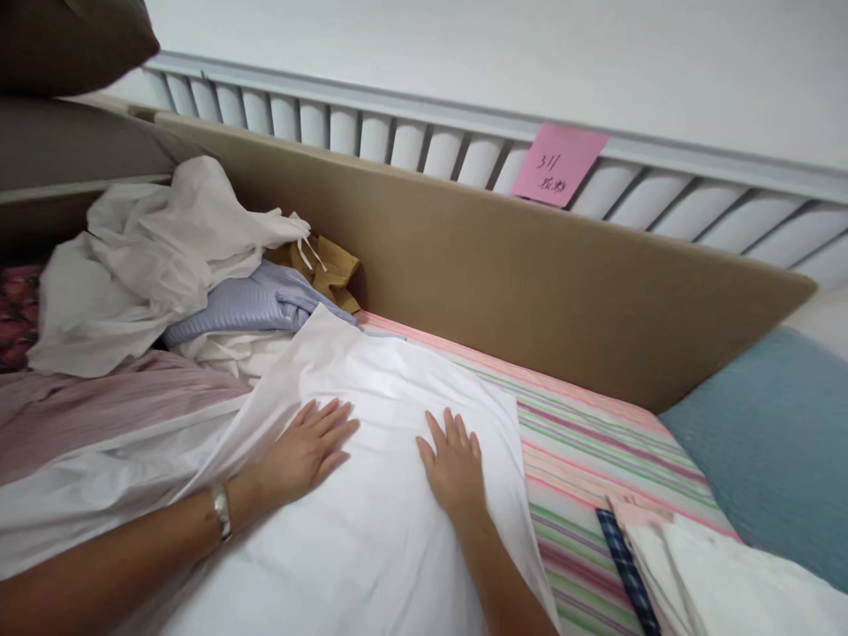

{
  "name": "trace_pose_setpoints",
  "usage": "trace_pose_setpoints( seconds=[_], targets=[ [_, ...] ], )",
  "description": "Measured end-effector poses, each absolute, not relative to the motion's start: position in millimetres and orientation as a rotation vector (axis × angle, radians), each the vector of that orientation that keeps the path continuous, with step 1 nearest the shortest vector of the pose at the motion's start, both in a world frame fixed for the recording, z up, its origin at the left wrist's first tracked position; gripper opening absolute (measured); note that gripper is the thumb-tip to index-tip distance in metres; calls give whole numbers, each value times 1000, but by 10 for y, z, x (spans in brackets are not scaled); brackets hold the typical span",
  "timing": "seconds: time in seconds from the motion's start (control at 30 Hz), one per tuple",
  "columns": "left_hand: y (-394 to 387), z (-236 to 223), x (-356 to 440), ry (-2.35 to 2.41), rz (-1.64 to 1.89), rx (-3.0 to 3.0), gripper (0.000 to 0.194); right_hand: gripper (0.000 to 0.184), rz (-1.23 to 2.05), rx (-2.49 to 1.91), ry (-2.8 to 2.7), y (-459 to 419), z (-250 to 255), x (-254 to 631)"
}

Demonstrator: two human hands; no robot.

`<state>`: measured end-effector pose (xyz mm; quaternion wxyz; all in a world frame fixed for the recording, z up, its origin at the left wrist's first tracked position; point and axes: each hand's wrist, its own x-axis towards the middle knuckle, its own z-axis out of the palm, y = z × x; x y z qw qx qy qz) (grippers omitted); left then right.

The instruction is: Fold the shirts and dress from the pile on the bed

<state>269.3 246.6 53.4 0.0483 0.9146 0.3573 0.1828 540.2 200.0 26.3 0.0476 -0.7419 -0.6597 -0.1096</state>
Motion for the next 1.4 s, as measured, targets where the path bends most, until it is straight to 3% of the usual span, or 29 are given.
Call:
trace_pose_setpoints(
  seconds=[0.13, 0.37, 0.6, 0.73, 0.87, 1.1, 1.27, 1.4],
  targets=[
    [2831, 560, 2969, 1092, 470, 2777, 48, 50, -272, -2278, -2015, 2086, 300, 5514],
    [3786, 469, 2976, 1523, 433, 2673, 50, 56, -131, -2554, -1643, 2494, 335, 6014],
    [3911, 429, 3029, 1581, 618, 2645, 48, 58, -31, -2653, -1428, 2683, 427, 6223],
    [3894, 406, 3036, 1559, 727, 2670, 48, 55, -147, -2305, -1801, 2627, 507, 5627],
    [3898, 398, 3032, 1568, 711, 2685, 48, 49, 75, -1717, -2430, 2813, 508, 5038],
    [3888, 417, 3057, 1628, 697, 2643, 51, 56, 129, -2532, -1755, 3538, 493, 5790],
    [3887, 397, 3061, 1617, 685, 2603, 53, 56, 73, -2588, -1630, 3423, 482, 5774],
    [3859, 425, 3002, 1568, 575, 2572, 54, 52, -63, -2463, -1794, 2751, 515, 5457]
  ],
)
